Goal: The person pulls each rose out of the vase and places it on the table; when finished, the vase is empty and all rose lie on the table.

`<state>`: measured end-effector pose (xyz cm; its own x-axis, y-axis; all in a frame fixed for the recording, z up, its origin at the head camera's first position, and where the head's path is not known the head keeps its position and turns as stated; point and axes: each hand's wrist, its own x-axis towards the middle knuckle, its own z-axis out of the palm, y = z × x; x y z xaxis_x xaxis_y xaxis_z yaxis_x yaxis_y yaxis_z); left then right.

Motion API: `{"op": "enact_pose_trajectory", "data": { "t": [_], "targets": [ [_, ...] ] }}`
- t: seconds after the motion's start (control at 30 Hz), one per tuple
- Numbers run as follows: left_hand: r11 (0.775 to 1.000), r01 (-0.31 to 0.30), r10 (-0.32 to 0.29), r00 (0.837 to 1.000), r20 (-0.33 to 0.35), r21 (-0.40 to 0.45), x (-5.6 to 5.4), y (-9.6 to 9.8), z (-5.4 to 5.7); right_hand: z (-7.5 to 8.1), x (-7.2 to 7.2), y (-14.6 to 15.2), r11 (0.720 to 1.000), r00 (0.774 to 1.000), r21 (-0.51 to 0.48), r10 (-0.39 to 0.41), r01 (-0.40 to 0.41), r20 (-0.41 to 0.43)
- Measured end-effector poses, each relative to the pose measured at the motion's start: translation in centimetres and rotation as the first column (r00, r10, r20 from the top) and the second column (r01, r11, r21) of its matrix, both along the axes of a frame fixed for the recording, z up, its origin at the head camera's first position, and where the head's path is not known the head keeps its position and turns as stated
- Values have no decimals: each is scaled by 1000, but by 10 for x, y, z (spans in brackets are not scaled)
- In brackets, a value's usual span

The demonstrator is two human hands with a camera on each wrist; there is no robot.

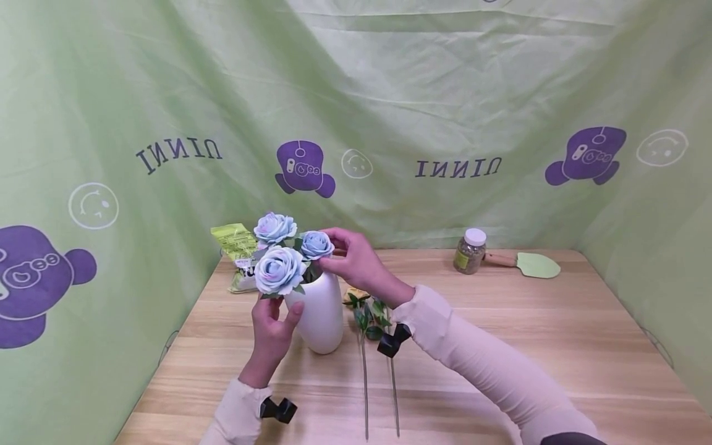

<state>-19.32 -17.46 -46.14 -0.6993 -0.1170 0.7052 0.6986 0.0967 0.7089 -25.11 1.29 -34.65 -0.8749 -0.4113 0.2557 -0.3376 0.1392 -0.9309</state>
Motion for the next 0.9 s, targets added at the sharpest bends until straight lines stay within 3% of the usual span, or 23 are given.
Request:
{"op": "enact_pose_trajectory", "data": {
  "t": [0.23,0.47,0.9],
  "targets": [
    [1000,2,-2,1000,1,0,0,0,1,-1,2,-1,994,999,-99,-42,38,-34],
    [1000,9,-9,1000,7,2,-1,0,2,-2,2,1,972,997,-232,-53,40,-54],
    [1000,3,-3,1000,15,-1,0,-1,1,-6,5,-1,953,995,-298,-77,52,-71]
  ]
}}
